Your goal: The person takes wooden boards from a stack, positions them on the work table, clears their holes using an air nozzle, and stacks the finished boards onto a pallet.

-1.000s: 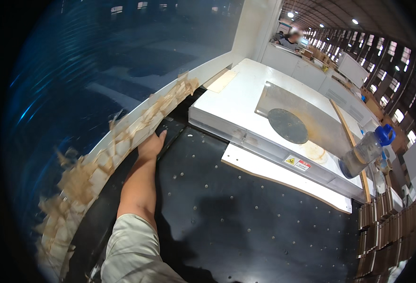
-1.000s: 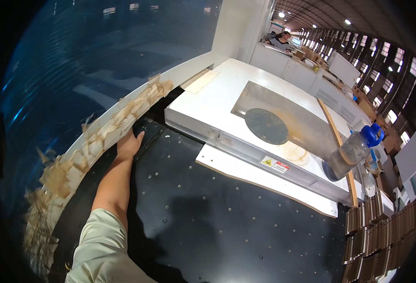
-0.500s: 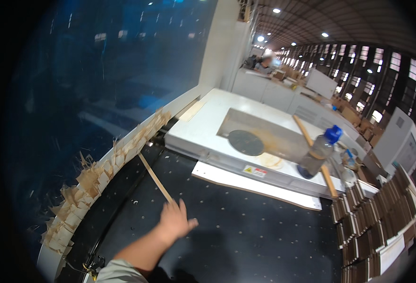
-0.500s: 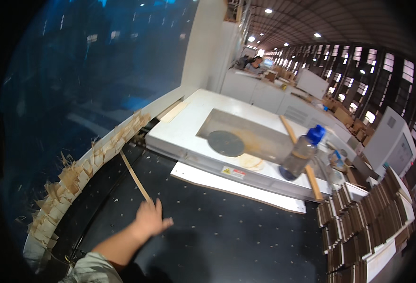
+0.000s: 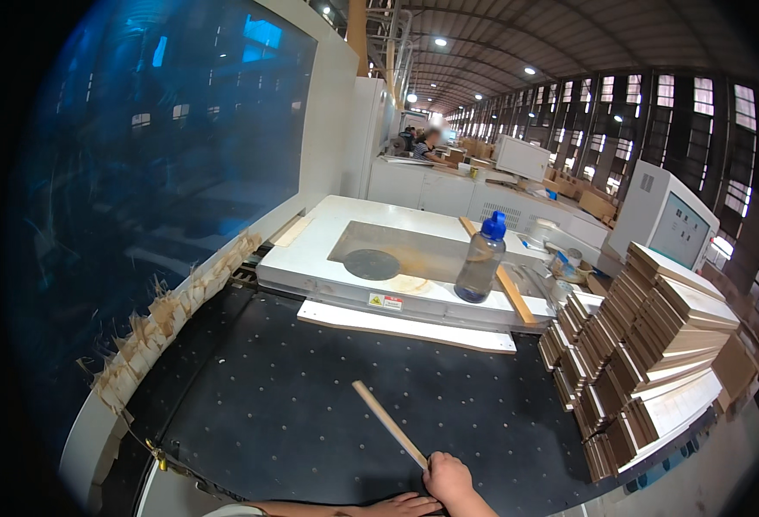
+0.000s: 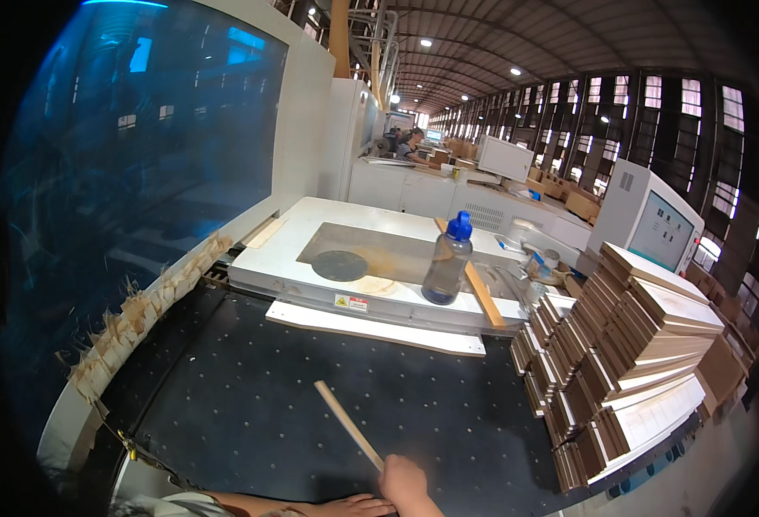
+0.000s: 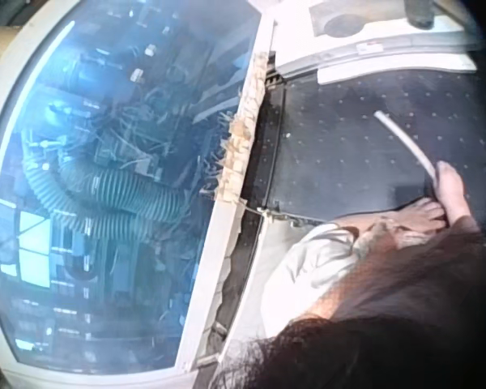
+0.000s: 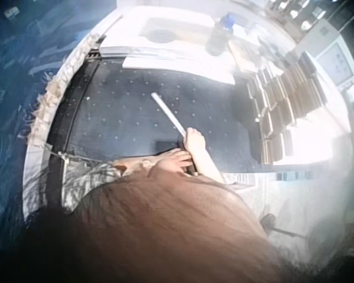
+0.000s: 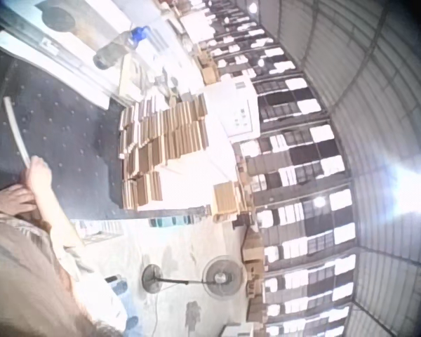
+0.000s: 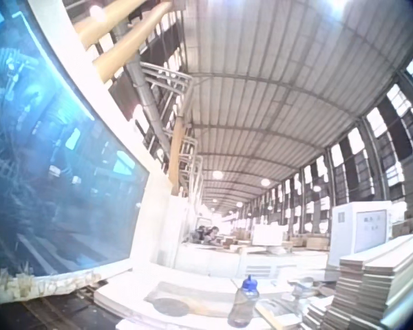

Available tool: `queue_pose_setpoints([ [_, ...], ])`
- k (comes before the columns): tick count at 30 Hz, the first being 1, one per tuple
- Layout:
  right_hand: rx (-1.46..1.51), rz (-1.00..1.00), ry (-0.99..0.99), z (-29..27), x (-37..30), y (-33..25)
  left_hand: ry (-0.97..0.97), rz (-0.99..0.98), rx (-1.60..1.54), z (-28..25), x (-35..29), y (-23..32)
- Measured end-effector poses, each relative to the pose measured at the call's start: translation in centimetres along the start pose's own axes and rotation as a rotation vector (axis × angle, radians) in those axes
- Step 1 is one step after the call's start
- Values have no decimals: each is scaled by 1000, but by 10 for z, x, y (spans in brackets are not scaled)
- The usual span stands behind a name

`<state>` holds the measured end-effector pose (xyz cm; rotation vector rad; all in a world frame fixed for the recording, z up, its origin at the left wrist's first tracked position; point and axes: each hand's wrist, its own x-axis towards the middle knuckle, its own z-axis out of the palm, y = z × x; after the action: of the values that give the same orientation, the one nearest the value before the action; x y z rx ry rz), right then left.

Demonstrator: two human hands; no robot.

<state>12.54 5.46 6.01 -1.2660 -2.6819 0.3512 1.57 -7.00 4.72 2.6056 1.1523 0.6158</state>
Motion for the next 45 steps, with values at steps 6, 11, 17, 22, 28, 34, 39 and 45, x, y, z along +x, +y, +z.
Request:
queue_pose_setpoints([
  [6, 430, -2, 388, -29, -112, 64, 26, 93, 350, 53, -20, -13],
  [11, 1160, 840, 933, -112, -219, 57, -116, 99, 353, 21, -1, -3],
  [17, 1123, 1067, 1575, -52, -305, 178, -355, -20, 177, -8, 14, 10],
  [22, 1230, 1700, 615, 109, -355, 203, -283, -34, 123, -8, 17, 5],
  [28, 927, 1286, -130, 344, -413, 235, -277, -57, 121, -9, 18, 17],
  [34, 1301, 1456, -14, 364, -400, 253, -77, 47, 232, 9, 3, 12],
  [39, 1585, 1482, 274, 395, -389, 272, -159, -34, 99, -2, 6, 22],
  [45, 1404, 1451, 91, 375, -353, 271, -90, 6, 104, 9, 4, 9],
])
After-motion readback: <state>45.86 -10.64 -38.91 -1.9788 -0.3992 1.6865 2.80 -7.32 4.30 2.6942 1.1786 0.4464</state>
